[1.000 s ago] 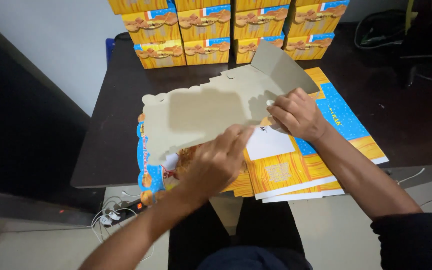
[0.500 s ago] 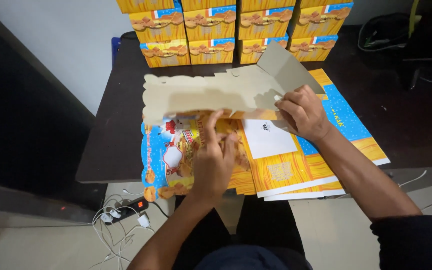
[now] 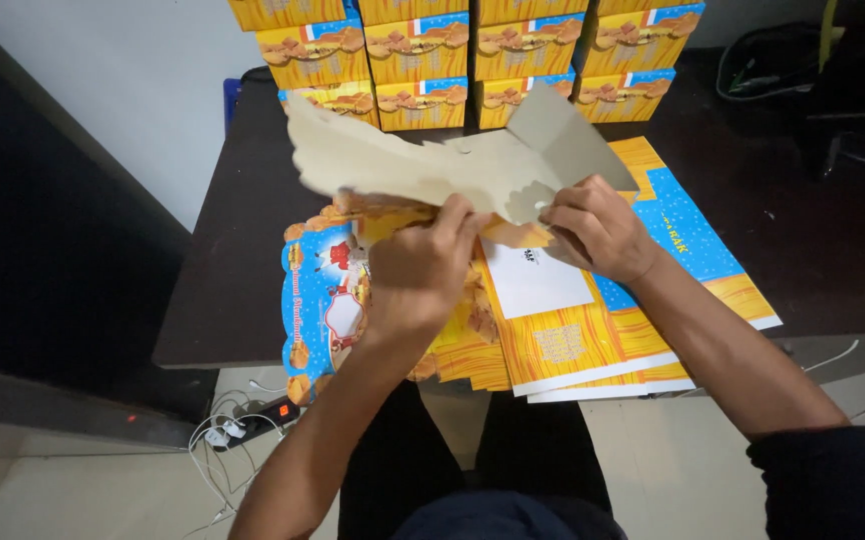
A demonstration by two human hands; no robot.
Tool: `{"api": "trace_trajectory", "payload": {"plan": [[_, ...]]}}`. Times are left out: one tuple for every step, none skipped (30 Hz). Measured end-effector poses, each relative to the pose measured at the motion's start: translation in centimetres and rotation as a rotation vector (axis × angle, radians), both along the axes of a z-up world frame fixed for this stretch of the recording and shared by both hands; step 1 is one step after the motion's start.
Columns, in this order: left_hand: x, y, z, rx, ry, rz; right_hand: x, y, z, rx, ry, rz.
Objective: Folding flat cardboard templates into boxes and stacking them on a table.
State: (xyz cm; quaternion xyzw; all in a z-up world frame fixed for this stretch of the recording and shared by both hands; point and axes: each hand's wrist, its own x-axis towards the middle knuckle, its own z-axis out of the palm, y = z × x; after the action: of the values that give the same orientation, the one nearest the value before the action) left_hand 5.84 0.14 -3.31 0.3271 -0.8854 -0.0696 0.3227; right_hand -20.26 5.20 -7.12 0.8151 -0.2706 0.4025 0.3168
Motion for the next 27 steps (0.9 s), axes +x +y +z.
{"api": "trace_trajectory", "payload": {"plan": [[-0.3, 0.1, 0.7, -0.053, -0.031, -0.007, 0.2, 0.0, 0.1, 0.010, -0.007, 0.010], [-0.6, 0.2, 0.9, -0.054, -0.028, -0.006, 0.3, 0.0, 0.0, 0.009, -0.004, 0.011], [-1.0, 0.3, 1.1, -0.095, -0.114, -0.035, 0.4, 0.0, -0.2, 0.045, -0.029, 0.020], [-1.4, 0.4, 1.3, -0.137, -0.200, -0.065, 0.5, 0.0, -0.3, 0.081, -0.053, 0.029], [-1.5, 0.6, 1.5, -0.137, -0.200, -0.067, 0.5, 0.0, -0.3, 0.081, -0.053, 0.027], [-1.7, 0.9, 1.7, -0.138, -0.260, -0.053, 0.5, 0.0, -0.3, 0.098, -0.048, 0.040], [-1.7, 1.1, 2.0, -0.138, -0.320, -0.038, 0.7, -0.1, -0.3, 0.115, -0.045, 0.055], [-2.2, 0.9, 1.3, -0.139, -0.321, -0.038, 0.6, -0.1, -0.5, 0.114, -0.045, 0.055], [-2.7, 0.7, 0.7, -0.181, -0.284, -0.050, 0.6, -0.1, -0.6, 0.137, -0.055, 0.059], [-3.1, 0.4, 0.1, -0.224, -0.246, -0.061, 0.5, -0.2, -0.7, 0.160, -0.065, 0.063], [-3.3, 0.8, 0.3, -0.227, -0.244, -0.061, 0.5, -0.1, -0.5, 0.157, -0.063, 0.062], [-3.5, 1.1, 0.5, -0.467, -0.052, -0.048, 0.5, -0.1, -0.3, 0.191, -0.105, 0.064], [-3.7, 1.5, 0.6, -0.702, 0.143, -0.037, 0.5, 0.1, -0.2, 0.227, -0.150, 0.065], [-3.5, 2.3, 1.4, -0.702, 0.143, -0.038, 0.2, 0.1, -0.2, 0.227, -0.150, 0.064], [-3.3, 3.2, 2.1, -0.758, 0.196, -0.063, 0.0, 0.2, -0.4, 0.270, -0.211, 0.091], [-3.1, 4.1, 2.8, -0.813, 0.250, -0.088, -0.2, 0.3, -0.5, 0.313, -0.272, 0.117], [-3.1, 4.0, 2.8, -0.812, 0.248, -0.088, -0.3, 0.3, -0.6, 0.315, -0.274, 0.118], [-3.1, 4.0, 2.8, -0.848, 0.253, -0.091, -0.4, 0.3, -0.6, 0.340, -0.295, 0.140], [-3.1, 3.8, 2.9, -0.888, 0.259, -0.093, -0.5, 0.1, -0.6, 0.363, -0.314, 0.163], [-2.9, 3.7, 2.9, -0.890, 0.258, -0.090, -0.5, 0.2, -0.5, 0.362, -0.313, 0.166], [-2.7, 3.6, 2.9, -0.929, 0.216, -0.050, -0.6, 0.1, -0.4, 0.395, -0.317, 0.173], [-2.5, 3.5, 3.0, -0.967, 0.174, -0.008, -0.6, 0.1, -0.2, 0.428, -0.321, 0.180], [-2.4, 3.2, 3.0, -0.971, 0.173, -0.009, -0.6, -0.1, -0.5, 0.425, -0.321, 0.181], [-2.3, 3.0, 3.1, -0.949, 0.105, -0.071, -0.6, -0.2, -0.9, 0.423, -0.307, 0.170], [-2.2, 2.9, 3.1, -0.922, 0.038, -0.134, -0.7, -0.2, -1.3, 0.424, -0.293, 0.156], [-2.6, 2.0, 2.4, -0.922, 0.039, -0.136, -0.9, -0.3, -1.6, 0.424, -0.294, 0.154], [-2.9, 1.1, 1.7, -1.017, -0.015, -0.195, -1.0, -0.4, -1.8, 0.412, -0.272, 0.179]]}}
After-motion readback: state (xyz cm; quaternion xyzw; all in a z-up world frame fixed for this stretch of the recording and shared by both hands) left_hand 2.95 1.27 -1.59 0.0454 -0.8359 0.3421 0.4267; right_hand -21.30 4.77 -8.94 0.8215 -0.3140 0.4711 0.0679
